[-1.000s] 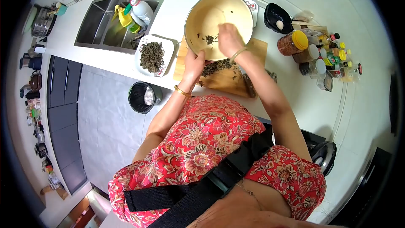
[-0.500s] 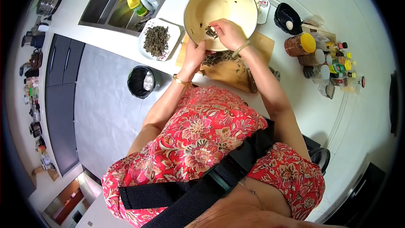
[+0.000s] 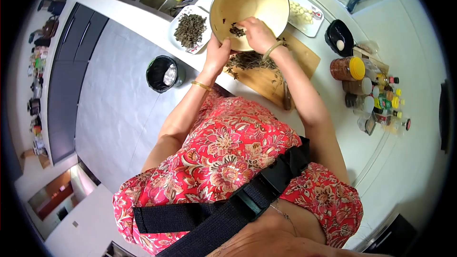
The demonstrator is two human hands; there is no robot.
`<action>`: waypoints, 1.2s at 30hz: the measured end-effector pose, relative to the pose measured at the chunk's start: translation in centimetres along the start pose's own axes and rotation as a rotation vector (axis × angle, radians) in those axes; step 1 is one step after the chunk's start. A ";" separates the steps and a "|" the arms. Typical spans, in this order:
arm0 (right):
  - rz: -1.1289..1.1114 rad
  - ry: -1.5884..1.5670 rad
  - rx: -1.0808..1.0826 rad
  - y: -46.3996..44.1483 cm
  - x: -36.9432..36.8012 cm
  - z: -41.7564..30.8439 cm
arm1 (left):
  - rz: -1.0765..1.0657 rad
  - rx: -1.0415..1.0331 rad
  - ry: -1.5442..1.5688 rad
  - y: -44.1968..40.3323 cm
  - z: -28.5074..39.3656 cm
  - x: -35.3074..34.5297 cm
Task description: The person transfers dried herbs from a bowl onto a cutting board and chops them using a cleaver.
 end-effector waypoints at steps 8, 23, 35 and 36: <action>0.099 -0.305 0.123 -2.4 -2.7 -3.2 | 0.118 -0.091 -0.089 0.7 0.4 4.1; 0.232 -0.496 0.251 -3.7 -3.5 -3.5 | 0.095 -0.472 -0.622 -1.6 2.6 4.8; 0.247 -0.276 0.284 -0.4 -5.7 1.2 | 0.068 -0.559 -0.886 -3.9 2.9 2.6; 0.315 -0.275 0.278 -0.5 -4.8 1.2 | 0.055 -0.568 -0.878 -4.1 2.9 2.5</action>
Point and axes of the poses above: each hand's wrist, its own y-axis away from the middle knuckle, its own x-axis out of the back of the hand, z = x × y, the point moved 6 cm from there along -y, towards the middle knuckle, and after that the axes turned 15 degrees about y, right-handed, at the moved point
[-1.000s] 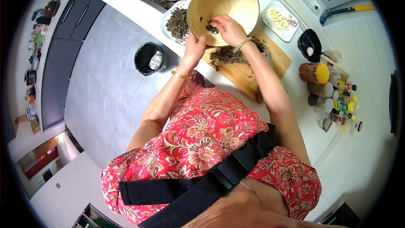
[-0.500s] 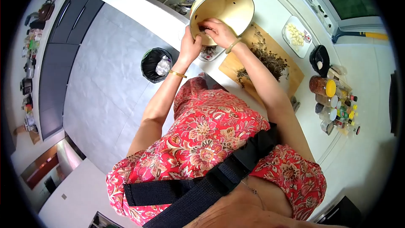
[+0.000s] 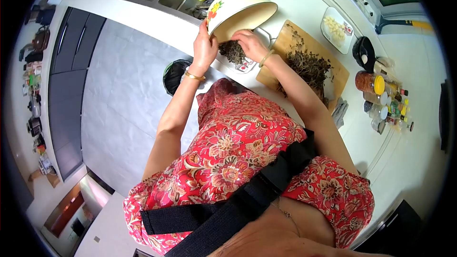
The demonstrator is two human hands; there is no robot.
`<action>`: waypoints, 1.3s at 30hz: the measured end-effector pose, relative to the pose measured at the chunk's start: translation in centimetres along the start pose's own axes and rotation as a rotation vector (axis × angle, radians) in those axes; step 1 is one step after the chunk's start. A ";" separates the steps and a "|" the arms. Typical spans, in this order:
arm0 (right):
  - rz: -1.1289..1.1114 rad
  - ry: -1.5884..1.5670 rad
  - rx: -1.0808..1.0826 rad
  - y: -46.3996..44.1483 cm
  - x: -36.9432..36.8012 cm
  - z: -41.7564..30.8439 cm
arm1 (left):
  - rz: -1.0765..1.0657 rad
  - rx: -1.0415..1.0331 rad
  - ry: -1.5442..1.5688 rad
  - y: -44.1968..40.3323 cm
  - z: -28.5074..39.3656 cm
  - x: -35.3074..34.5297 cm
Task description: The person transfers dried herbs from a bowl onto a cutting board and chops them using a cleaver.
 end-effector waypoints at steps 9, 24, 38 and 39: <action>-0.110 0.283 -0.065 -2.8 0.3 0.1 | 0.005 -0.109 0.018 -0.3 1.4 -1.1; 0.128 -0.008 -0.592 8.2 6.4 2.3 | 0.122 -0.118 0.203 -3.9 -2.3 -2.2; 0.581 0.099 -0.907 19.8 11.2 -3.6 | -0.374 0.698 0.996 -13.7 -0.1 -14.5; 0.604 0.108 -0.942 20.8 11.2 -4.2 | -0.377 0.707 0.969 -14.1 -0.5 -15.1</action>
Point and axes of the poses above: each hand's wrist, its own y-axis away from the middle knuckle, its own x-axis out of the back of the hand, z = x × y, the point moved 6 cm from there along -y, towards the middle knuckle, and after that the axes turned 15 degrees about y, right-handed, at the moved point
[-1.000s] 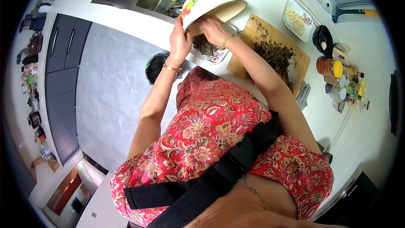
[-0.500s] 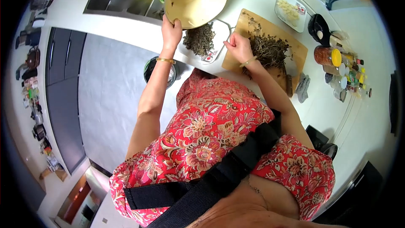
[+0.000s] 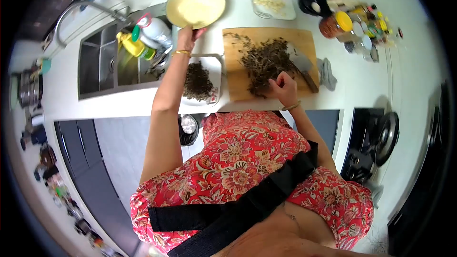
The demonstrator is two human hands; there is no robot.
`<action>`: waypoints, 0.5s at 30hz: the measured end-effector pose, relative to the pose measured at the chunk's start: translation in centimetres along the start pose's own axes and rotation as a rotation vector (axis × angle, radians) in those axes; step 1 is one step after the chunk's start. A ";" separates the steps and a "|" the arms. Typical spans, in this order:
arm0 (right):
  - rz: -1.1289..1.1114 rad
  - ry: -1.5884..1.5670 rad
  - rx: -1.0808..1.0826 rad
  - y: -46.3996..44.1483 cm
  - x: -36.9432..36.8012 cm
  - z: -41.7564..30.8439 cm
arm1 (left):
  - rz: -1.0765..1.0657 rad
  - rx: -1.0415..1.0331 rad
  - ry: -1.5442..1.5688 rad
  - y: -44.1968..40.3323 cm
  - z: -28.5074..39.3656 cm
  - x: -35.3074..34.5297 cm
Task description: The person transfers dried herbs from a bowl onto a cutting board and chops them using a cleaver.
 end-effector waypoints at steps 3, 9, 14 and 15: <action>0.060 0.092 -0.118 2.7 1.3 0.7 | -0.027 0.055 -0.060 -2.2 -0.6 0.7; 0.107 0.047 -0.312 7.5 2.1 1.3 | -0.036 0.105 -0.128 -2.8 -0.2 2.4; 0.078 0.064 -0.385 9.4 2.3 1.8 | 0.030 0.132 -0.152 -2.8 -0.2 3.7; 0.077 0.068 -0.395 9.6 2.3 1.8 | 0.039 0.137 -0.156 -2.7 -0.4 4.1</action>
Point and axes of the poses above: each hand's wrist, its own y-axis away from the middle knuckle, its own x-axis out of the back of the hand, z = x × y, the point moved 6 cm from there along -y, towards the middle knuckle, and after that the axes turned 15 degrees about y, right-handed, at the moved point
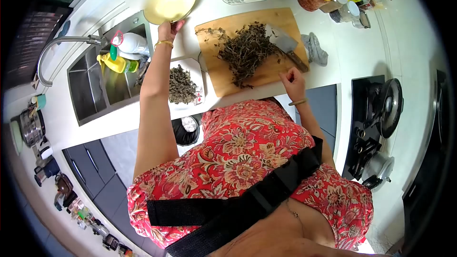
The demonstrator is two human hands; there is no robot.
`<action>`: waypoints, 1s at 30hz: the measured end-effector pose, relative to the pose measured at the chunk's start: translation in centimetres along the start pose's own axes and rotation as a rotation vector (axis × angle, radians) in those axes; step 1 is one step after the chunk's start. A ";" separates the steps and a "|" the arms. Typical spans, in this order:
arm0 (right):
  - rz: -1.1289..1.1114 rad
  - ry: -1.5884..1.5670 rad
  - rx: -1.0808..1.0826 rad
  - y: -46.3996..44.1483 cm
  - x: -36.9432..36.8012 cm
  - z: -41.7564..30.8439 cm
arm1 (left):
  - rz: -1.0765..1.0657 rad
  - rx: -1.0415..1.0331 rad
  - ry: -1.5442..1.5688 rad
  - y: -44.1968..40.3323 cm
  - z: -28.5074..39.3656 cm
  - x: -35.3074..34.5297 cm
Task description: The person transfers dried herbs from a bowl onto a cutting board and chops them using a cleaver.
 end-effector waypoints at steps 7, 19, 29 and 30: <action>-0.117 -0.008 -0.040 -0.4 0.8 0.5 | 0.134 -0.007 -0.261 4.6 -1.2 1.3; -0.721 -0.031 0.389 0.7 -8.5 -7.7 | -0.300 -0.085 -1.540 10.6 -3.3 -1.8; -0.911 0.098 0.413 1.4 -19.4 -10.5 | -0.350 0.121 -1.493 12.3 -5.9 2.9; -0.917 0.026 0.400 1.2 -19.7 -10.5 | -0.333 0.027 -1.494 13.2 -5.9 2.3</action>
Point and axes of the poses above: each hand's wrist, its own y-axis away from the middle knuckle, its own x-axis out of the back of the hand, z = x × y, the point moved 6 cm from there along -y, towards the middle knuckle, and after that the axes turned 15 degrees about y, right-handed, at the moved point
